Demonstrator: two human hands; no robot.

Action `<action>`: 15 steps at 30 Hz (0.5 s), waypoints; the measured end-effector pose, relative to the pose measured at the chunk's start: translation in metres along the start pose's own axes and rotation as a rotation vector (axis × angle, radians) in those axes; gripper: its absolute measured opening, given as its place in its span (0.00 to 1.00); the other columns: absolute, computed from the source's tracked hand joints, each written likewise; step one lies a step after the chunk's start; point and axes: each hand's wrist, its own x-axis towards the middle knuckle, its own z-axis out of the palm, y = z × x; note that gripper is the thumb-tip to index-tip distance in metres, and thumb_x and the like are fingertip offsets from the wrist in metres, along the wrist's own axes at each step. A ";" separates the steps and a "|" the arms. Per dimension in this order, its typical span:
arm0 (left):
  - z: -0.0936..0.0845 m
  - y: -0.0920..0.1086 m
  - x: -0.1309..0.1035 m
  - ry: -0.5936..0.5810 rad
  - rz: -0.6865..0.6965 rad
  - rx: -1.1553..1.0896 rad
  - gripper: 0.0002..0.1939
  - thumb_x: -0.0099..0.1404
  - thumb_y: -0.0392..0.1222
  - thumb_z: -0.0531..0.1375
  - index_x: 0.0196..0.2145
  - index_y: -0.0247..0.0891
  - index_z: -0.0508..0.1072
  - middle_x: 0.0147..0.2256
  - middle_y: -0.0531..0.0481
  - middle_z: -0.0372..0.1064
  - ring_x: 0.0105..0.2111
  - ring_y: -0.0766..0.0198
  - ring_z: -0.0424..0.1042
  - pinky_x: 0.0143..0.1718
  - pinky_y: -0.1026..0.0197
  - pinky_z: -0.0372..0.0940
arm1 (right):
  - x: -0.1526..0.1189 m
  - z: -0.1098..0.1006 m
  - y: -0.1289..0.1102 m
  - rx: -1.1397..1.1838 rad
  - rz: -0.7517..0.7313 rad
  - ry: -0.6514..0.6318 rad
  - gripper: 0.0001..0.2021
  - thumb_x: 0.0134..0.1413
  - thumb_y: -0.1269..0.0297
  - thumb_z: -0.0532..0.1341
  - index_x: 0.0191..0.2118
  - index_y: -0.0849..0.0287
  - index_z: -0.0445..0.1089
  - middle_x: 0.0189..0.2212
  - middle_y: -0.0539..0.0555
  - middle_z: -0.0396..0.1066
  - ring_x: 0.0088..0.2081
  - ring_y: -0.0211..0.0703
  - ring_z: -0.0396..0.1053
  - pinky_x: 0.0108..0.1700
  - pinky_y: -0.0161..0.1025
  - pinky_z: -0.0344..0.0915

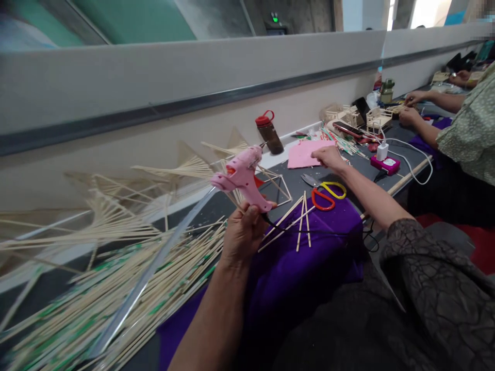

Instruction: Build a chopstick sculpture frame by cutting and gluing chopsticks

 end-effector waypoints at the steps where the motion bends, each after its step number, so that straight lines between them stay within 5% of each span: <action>1: 0.000 0.000 0.000 -0.004 -0.002 -0.001 0.23 0.43 0.56 0.72 0.32 0.37 0.75 0.24 0.53 0.72 0.11 0.80 0.41 0.13 0.68 0.33 | 0.013 -0.005 0.001 -0.037 0.018 0.013 0.06 0.47 0.68 0.62 0.25 0.65 0.72 0.12 0.44 0.59 0.15 0.28 0.55 0.18 0.29 0.50; 6: 0.001 0.002 -0.002 0.020 -0.020 0.003 0.23 0.42 0.55 0.73 0.32 0.37 0.76 0.24 0.53 0.73 0.12 0.80 0.41 0.12 0.68 0.35 | 0.051 -0.012 -0.002 -0.156 0.110 -0.142 0.07 0.32 0.80 0.69 0.20 0.67 0.71 0.11 0.48 0.64 0.14 0.31 0.61 0.18 0.29 0.48; 10: 0.000 0.001 -0.002 0.027 -0.031 0.017 0.23 0.43 0.56 0.72 0.31 0.37 0.77 0.24 0.52 0.72 0.12 0.80 0.40 0.12 0.67 0.34 | 0.060 -0.004 -0.007 -0.131 0.117 -0.285 0.09 0.40 0.70 0.70 0.32 0.65 0.74 0.20 0.52 0.73 0.17 0.34 0.68 0.17 0.28 0.49; 15: 0.001 -0.001 -0.001 0.027 -0.056 0.010 0.23 0.42 0.55 0.73 0.31 0.37 0.77 0.25 0.52 0.73 0.11 0.80 0.42 0.12 0.67 0.33 | 0.058 0.000 -0.001 -0.147 0.066 -0.251 0.09 0.38 0.72 0.70 0.27 0.66 0.71 0.18 0.52 0.71 0.14 0.31 0.62 0.16 0.28 0.47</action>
